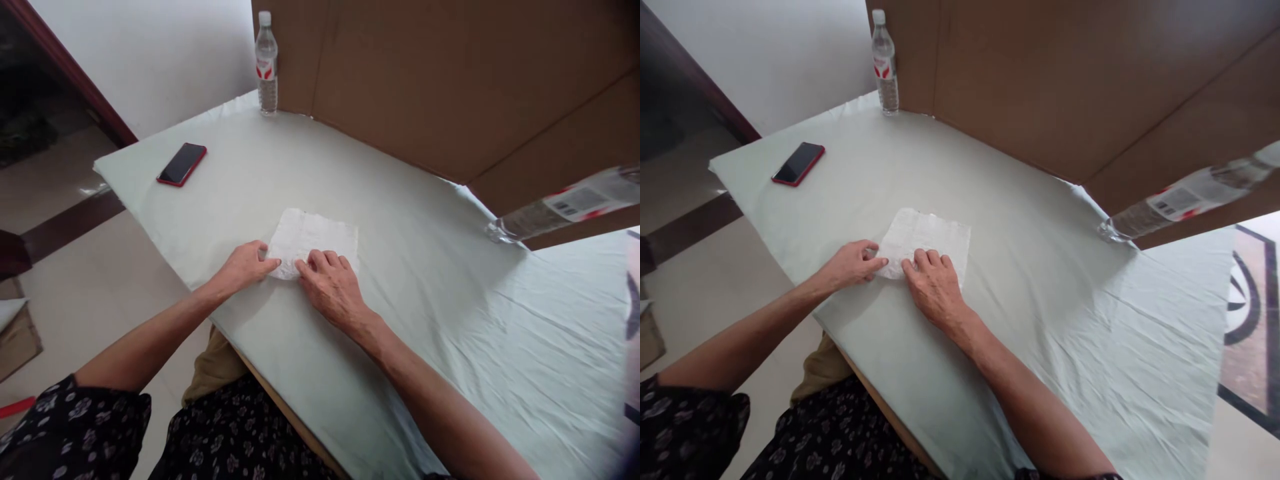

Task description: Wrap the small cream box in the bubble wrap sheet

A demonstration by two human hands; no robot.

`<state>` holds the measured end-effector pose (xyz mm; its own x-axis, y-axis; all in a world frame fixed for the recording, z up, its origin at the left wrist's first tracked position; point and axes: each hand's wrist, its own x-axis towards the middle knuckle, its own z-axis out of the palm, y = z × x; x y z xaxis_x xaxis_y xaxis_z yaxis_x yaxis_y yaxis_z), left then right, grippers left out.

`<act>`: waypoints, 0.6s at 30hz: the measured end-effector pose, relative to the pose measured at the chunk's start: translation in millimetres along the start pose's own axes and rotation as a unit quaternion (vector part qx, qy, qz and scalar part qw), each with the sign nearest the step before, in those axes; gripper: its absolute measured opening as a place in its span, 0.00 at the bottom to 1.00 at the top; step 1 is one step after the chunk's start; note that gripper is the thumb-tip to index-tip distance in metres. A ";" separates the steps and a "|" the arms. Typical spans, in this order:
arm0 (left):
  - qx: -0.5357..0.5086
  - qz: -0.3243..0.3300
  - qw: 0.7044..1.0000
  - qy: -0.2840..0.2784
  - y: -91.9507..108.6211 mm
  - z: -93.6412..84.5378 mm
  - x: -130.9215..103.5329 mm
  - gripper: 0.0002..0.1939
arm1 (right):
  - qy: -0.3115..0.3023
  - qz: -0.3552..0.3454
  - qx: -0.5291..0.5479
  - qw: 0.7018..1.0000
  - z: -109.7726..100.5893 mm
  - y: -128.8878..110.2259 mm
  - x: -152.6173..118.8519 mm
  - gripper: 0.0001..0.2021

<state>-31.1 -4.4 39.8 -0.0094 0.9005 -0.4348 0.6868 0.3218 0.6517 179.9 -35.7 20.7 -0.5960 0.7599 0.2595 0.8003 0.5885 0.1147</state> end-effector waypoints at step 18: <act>-0.410 -0.029 0.911 -0.030 32.0 33.8 -0.5 0.06 | -0.020 -0.007 0.001 1.000 -4.6 0.0 4.9 0.08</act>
<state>15.4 -4.5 39.8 0.0287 0.8650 -0.5009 -0.0886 0.5014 0.8607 177.3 -33.3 26.4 -0.6098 0.7615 0.2196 0.7914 0.6001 0.1167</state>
